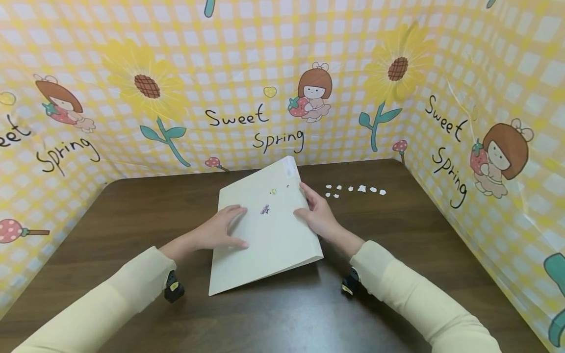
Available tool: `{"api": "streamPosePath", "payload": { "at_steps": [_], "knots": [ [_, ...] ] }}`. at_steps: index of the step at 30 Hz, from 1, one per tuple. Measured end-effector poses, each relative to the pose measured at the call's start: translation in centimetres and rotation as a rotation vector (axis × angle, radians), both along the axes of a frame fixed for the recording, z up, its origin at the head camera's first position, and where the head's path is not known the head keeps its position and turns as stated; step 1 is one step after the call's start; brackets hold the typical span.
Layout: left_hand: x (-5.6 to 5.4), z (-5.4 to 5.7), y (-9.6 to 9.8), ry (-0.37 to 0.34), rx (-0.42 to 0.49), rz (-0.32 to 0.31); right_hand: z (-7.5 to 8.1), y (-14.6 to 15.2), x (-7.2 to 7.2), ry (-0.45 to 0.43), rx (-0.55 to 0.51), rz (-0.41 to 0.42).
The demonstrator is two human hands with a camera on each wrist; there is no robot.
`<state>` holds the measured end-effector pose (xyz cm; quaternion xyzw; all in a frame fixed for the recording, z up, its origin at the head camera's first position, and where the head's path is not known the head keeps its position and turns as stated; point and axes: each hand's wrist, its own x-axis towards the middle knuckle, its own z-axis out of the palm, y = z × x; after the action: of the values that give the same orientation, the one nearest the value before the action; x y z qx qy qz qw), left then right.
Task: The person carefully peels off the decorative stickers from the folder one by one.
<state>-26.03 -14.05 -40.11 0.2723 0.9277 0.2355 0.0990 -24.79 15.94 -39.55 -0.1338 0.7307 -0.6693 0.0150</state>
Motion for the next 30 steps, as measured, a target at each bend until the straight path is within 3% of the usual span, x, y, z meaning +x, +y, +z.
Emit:
{"api": "streamPosePath", "payload": {
  "at_steps": [7, 20, 30],
  "knots": [
    [0.0, -0.7, -0.8, -0.018, -0.032, 0.008, -0.7, 0.7, -0.2, -0.020, 0.092, 0.015],
    [-0.3, -1.6, -1.9, -0.027, -0.077, -0.021, -1.8, 1.8, -0.6, -0.096, 0.372, 0.049],
    [-0.8, -1.7, -2.5, -0.014, -0.134, -0.065, -2.0, 2.0, -0.9, -0.100, 0.451, 0.104]
  ]
}}
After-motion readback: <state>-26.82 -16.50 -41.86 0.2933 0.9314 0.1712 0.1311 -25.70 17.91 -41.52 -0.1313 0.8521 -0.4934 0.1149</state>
